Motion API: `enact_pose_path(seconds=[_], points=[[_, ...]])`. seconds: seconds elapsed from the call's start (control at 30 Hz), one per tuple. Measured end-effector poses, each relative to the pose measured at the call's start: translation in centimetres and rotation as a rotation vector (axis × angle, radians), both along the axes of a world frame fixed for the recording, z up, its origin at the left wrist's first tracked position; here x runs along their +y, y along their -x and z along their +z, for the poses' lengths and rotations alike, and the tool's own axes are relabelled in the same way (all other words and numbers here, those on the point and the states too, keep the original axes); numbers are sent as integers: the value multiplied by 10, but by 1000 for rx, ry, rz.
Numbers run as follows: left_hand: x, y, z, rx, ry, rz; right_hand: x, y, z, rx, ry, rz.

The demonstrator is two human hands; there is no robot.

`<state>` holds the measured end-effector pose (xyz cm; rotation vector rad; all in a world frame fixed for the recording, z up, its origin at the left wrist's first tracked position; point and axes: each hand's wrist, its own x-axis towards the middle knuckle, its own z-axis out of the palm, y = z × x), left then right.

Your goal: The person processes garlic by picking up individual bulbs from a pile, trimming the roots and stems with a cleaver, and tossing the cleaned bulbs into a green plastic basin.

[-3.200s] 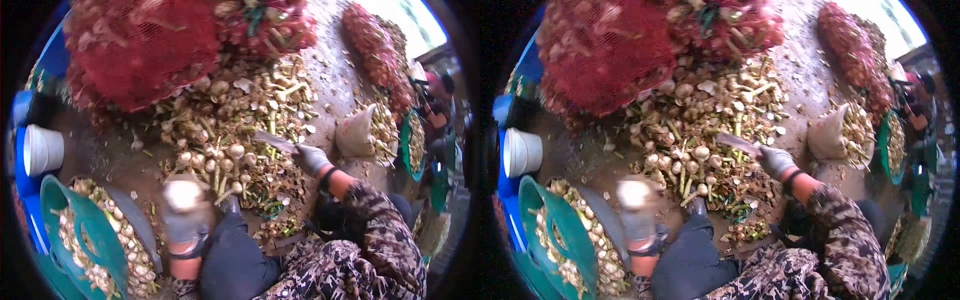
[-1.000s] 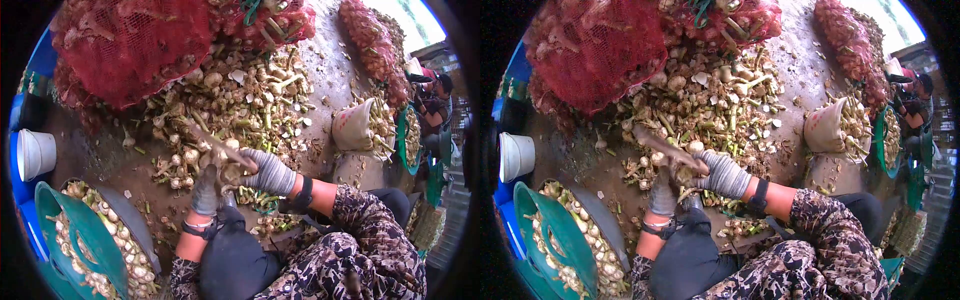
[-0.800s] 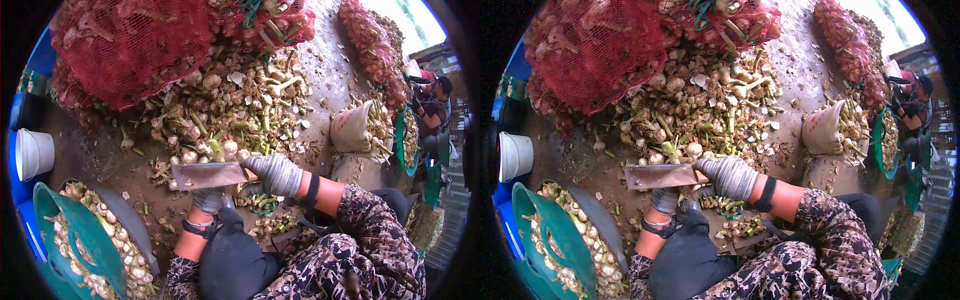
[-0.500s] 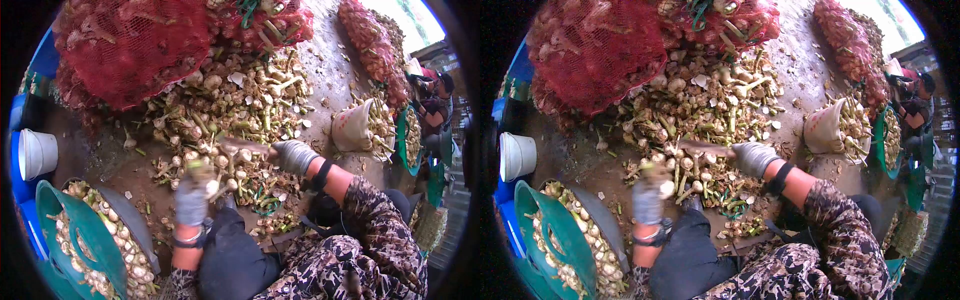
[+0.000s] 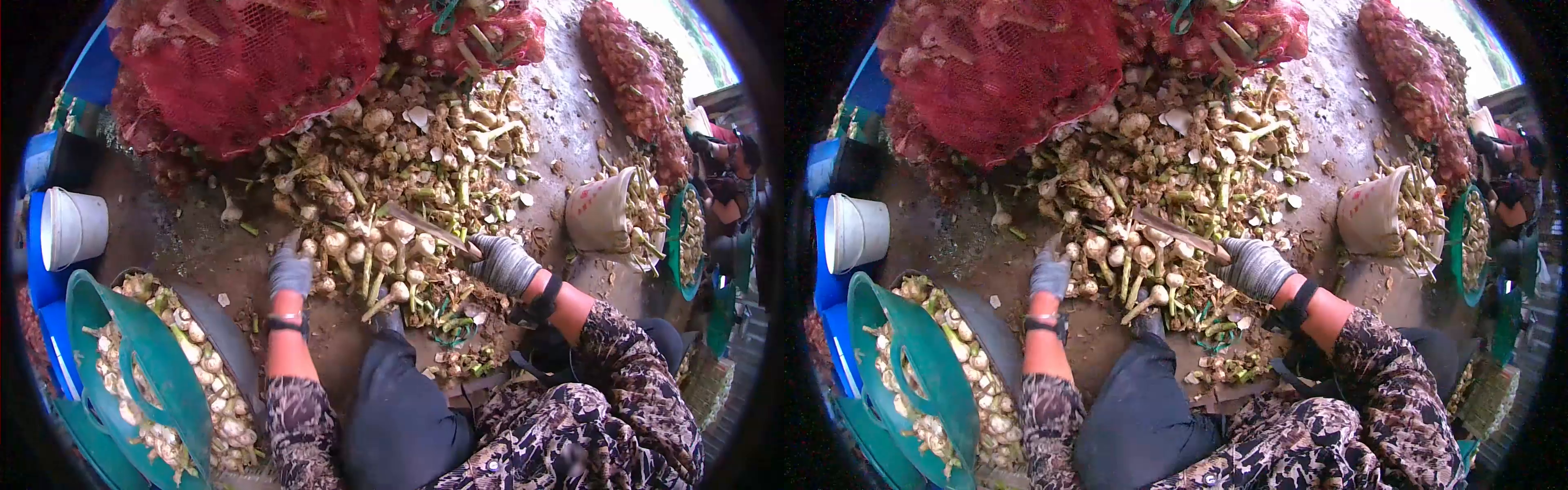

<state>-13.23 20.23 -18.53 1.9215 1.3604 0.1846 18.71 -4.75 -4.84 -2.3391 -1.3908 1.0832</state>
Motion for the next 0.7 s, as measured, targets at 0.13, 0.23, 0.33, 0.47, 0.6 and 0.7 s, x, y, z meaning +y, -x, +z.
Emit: enact_pose_path(seconds=[0.13,0.23,0.33,0.47,0.6,0.7], points=[[8,-21,-21,606,70,-81,4,2,1,-26,34,60],[13,-30,-18,676,11,-144,10,9,-4,19,28,69],[10,-27,3,455,137,-108,21,17,3,28,-38,103],[-31,-18,16,-670,495,121,33,38,9,30,-275,210],[-78,-37,56,-1137,743,162,48,56,31,96,-252,368],[-101,-16,26,-614,343,-163,46,57,38,34,-221,416]])
